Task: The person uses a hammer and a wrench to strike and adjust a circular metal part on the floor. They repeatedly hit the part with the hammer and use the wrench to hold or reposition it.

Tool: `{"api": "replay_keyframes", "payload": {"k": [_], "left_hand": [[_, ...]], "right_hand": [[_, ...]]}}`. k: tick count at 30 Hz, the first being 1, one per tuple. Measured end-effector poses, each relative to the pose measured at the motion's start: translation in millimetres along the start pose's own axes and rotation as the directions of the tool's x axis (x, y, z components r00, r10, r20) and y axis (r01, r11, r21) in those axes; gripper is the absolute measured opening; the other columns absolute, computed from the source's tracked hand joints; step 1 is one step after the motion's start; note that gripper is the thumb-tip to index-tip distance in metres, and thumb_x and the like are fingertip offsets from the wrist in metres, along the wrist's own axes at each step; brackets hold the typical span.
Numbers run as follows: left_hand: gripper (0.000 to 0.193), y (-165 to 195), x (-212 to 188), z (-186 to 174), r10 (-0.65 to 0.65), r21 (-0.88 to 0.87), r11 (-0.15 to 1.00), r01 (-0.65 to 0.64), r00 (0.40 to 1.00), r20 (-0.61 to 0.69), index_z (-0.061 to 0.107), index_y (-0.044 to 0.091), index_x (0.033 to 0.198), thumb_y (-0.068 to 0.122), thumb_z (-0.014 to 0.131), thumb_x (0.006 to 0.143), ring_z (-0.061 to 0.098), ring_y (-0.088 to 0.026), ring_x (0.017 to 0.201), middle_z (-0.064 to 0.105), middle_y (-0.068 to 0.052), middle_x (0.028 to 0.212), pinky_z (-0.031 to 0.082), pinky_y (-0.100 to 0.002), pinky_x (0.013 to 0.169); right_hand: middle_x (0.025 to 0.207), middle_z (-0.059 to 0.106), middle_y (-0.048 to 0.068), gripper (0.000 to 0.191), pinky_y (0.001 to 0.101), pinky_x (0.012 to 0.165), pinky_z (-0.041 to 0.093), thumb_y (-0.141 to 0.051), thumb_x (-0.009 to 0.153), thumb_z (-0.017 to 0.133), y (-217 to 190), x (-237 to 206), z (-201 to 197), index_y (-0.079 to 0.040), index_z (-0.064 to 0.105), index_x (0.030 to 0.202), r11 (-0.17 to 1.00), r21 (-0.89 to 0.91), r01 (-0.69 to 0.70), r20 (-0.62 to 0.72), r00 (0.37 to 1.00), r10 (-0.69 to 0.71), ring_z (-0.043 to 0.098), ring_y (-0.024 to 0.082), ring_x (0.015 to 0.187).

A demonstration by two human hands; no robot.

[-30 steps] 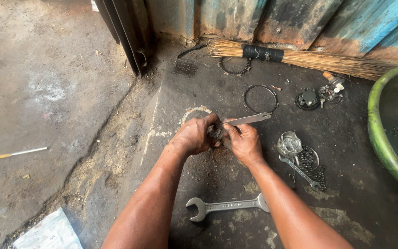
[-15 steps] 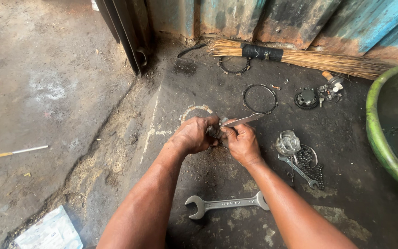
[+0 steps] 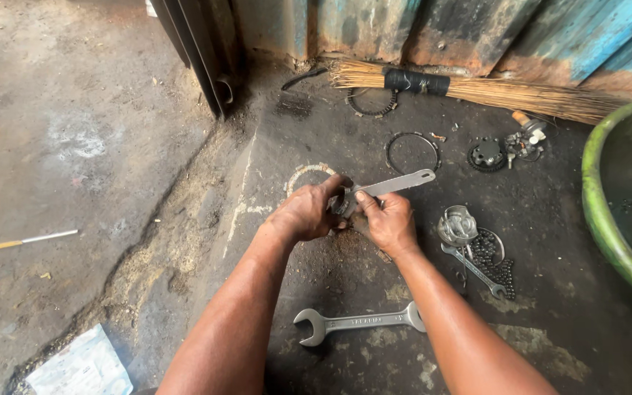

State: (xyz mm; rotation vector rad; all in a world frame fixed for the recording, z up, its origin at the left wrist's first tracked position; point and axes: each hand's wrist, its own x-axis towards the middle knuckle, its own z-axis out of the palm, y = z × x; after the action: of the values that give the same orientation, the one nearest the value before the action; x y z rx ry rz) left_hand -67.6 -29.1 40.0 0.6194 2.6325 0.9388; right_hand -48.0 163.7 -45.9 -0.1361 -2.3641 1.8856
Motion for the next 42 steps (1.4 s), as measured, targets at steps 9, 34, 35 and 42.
{"api": "replay_keyframes", "payload": {"k": [9, 34, 35, 42], "left_hand": [[0.064, 15, -4, -6, -0.074, 0.123, 0.990, 0.069, 0.997, 0.037, 0.054, 0.020, 0.133, 0.033, 0.085, 0.079, 0.072, -0.037, 0.103, 0.075, -0.018, 0.103, 0.056, -0.049, 0.087], [0.069, 12, -3, 3, -0.073, 0.027, 0.997, 0.073, 0.997, -0.006, 0.045, 0.026, 0.147, 0.023, 0.075, 0.085, 0.074, -0.034, 0.096, 0.074, -0.017, 0.103, 0.056, -0.047, 0.089], [0.071, 12, -3, 3, -0.074, 0.022, 0.997, 0.074, 0.997, -0.003, 0.043, 0.024, 0.147, 0.025, 0.076, 0.085, 0.074, -0.034, 0.097, 0.074, -0.017, 0.105, 0.055, -0.047, 0.091], [0.064, 9, 2, 3, -0.065, 0.049, 0.997, 0.065, 0.998, 0.003, 0.052, 0.020, 0.139, 0.029, 0.081, 0.083, 0.071, -0.035, 0.107, 0.074, -0.017, 0.112, 0.055, -0.046, 0.094]], "right_hand": [[0.084, 0.078, 0.002, 0.025, 0.0280, 0.067, 0.058, -0.028, 0.094, 0.073, -7, -3, 1, -0.011, 0.077, 0.112, 0.993, -0.121, 0.008, -0.012, 1.000, -0.010, 0.070, 0.009, 0.075], [0.088, 0.076, 0.005, 0.024, 0.0317, 0.072, 0.059, -0.029, 0.101, 0.067, 4, 7, -11, -0.006, 0.074, 0.101, 0.990, 0.120, 0.079, 0.085, 0.992, -0.090, 0.070, 0.015, 0.079], [0.087, 0.076, 0.004, 0.025, 0.0313, 0.070, 0.059, -0.030, 0.101, 0.066, 3, 6, -10, -0.006, 0.073, 0.101, 0.993, 0.091, 0.072, 0.044, 0.996, -0.076, 0.071, 0.014, 0.078], [0.085, 0.073, 0.007, 0.026, 0.0335, 0.064, 0.054, -0.031, 0.101, 0.065, -15, -9, 2, -0.008, 0.075, 0.105, 0.972, -0.225, 0.070, 0.013, 0.998, -0.069, 0.069, 0.017, 0.075]]}}
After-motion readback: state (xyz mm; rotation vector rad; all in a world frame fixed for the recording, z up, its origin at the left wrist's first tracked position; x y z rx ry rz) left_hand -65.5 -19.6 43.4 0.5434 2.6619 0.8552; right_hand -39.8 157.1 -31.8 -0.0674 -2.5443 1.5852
